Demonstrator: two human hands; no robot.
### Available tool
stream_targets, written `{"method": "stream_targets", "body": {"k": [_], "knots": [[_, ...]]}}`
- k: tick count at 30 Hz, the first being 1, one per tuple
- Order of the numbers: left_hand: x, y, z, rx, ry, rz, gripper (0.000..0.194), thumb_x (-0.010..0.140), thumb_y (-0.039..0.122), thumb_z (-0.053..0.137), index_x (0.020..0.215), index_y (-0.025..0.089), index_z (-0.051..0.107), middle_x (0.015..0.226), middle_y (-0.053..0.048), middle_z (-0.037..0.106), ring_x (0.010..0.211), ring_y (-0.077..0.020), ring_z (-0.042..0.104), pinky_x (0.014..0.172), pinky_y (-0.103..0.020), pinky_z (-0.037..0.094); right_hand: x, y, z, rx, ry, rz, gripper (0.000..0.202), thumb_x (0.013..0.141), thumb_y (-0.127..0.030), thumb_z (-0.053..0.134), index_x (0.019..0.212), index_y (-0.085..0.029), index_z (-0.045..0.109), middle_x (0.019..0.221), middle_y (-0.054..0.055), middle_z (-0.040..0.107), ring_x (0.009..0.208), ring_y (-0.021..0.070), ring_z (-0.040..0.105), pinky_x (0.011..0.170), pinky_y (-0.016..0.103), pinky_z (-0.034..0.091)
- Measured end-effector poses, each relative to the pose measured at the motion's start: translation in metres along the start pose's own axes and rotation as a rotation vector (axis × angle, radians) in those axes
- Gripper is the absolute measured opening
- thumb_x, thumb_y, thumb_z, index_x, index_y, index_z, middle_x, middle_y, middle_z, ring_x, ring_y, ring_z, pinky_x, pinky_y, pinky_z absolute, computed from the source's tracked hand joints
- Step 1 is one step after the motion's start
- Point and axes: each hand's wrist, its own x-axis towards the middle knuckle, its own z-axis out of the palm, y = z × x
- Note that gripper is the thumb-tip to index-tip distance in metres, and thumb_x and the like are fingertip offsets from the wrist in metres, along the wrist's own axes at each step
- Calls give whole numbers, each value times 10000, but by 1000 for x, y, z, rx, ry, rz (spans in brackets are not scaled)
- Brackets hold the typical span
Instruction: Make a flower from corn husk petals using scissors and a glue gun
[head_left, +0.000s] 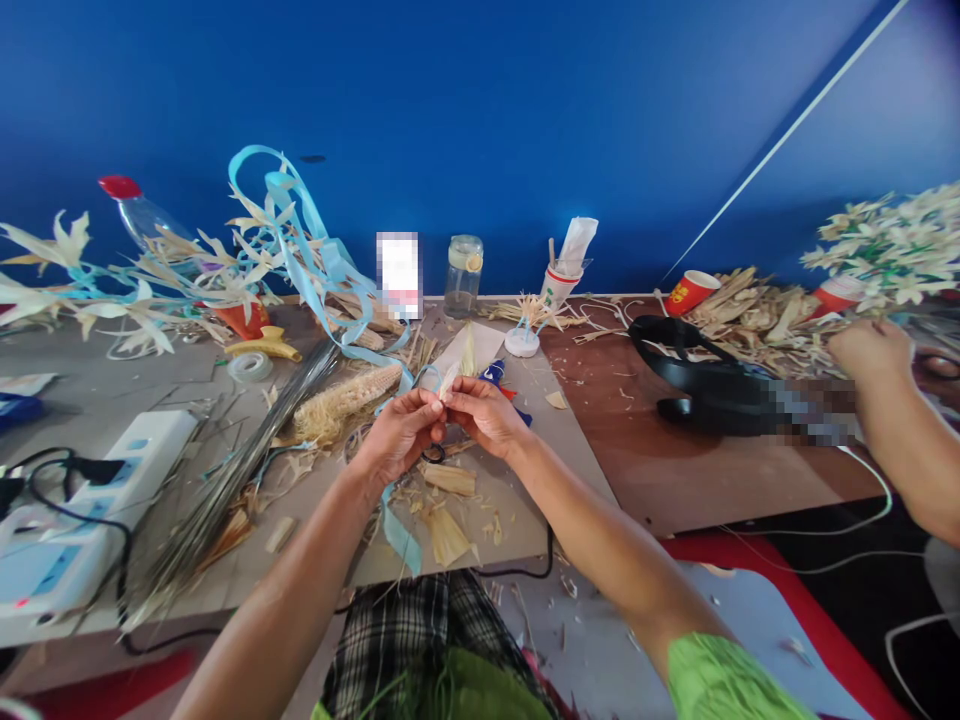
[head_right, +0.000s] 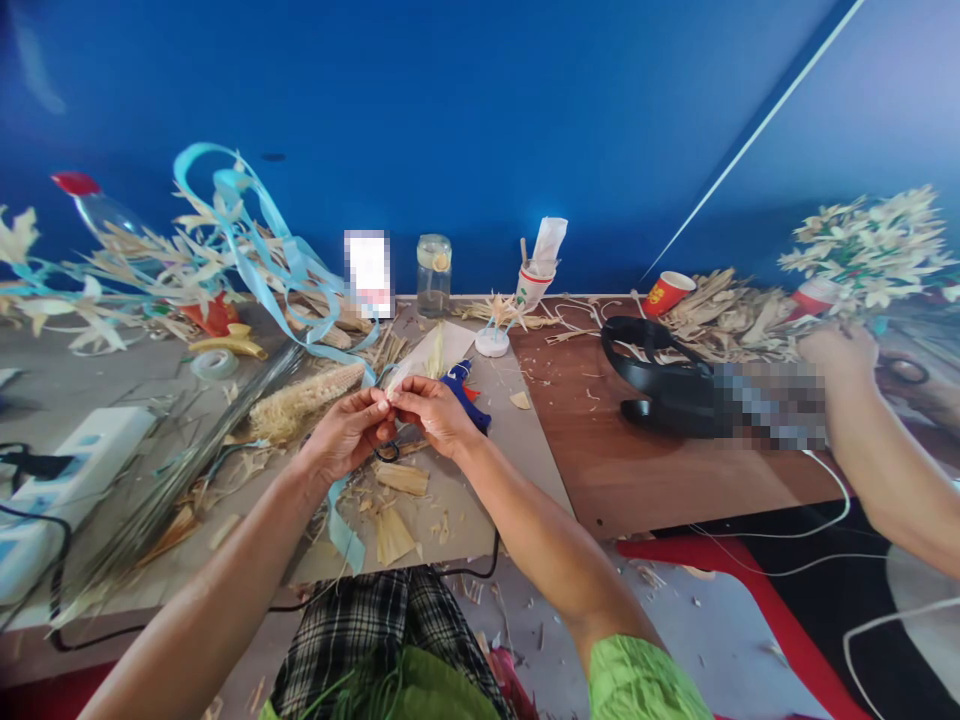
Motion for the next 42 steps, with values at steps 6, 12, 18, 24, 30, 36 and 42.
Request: {"method": "stream_targets", "body": {"k": [6, 12, 18, 24, 30, 36, 42], "knots": [[-1, -1, 1, 41, 4, -35, 273, 605, 262, 783, 688, 125, 562, 534, 18, 566, 433, -75, 516, 426, -172, 381, 0, 0, -3, -48, -35, -14, 211, 634, -288, 741, 649, -156, 577, 606, -30, 588, 570, 90, 543, 589, 231, 421], [-2, -4, 2, 99, 9, -54, 305, 608, 295, 782, 720, 130, 551, 503, 20, 566, 427, -78, 512, 423, -176, 402, 0, 1, -7, -160, -92, -52, 134, 683, -273, 633, 670, -159, 564, 582, -30, 575, 522, 89, 530, 541, 219, 403], [-2, -4, 3, 129, 33, -52, 305, 624, 310, 771, 735, 129, 552, 511, 8, 584, 442, -81, 527, 441, -178, 419, 0, 5, -1, -224, -57, -117, 118, 701, -274, 565, 676, -169, 519, 532, -57, 526, 458, 72, 499, 499, 204, 389], [-3, -1, 1, 129, 28, -51, 289, 638, 300, 763, 766, 122, 575, 572, 8, 596, 475, -79, 547, 461, -180, 432, 0, 4, -3, -223, -75, -128, 162, 726, -309, 599, 701, -160, 539, 559, -47, 545, 466, 74, 509, 501, 209, 385], [-3, 2, -3, 99, 8, -29, 235, 660, 264, 747, 734, 114, 582, 625, -1, 590, 478, -66, 529, 463, -179, 415, 1, 2, -5, -216, -40, -112, 204, 708, -352, 659, 706, -151, 620, 578, -26, 562, 526, 72, 467, 542, 216, 357], [-4, 13, -5, -94, 20, 61, 152, 714, 198, 695, 750, 145, 557, 663, 8, 566, 490, -59, 495, 505, -204, 432, 8, -6, -22, -237, 160, -187, 235, 681, -371, 675, 790, -164, 665, 674, -23, 573, 537, 65, 427, 556, 228, 354], [-4, 18, -7, -227, -23, 91, 112, 761, 174, 645, 747, 146, 538, 605, 26, 506, 463, -43, 424, 495, -188, 396, 16, -24, -44, -358, 447, -371, 328, 696, -499, 636, 728, -173, 615, 564, -38, 472, 484, 73, 390, 486, 229, 310]]}}
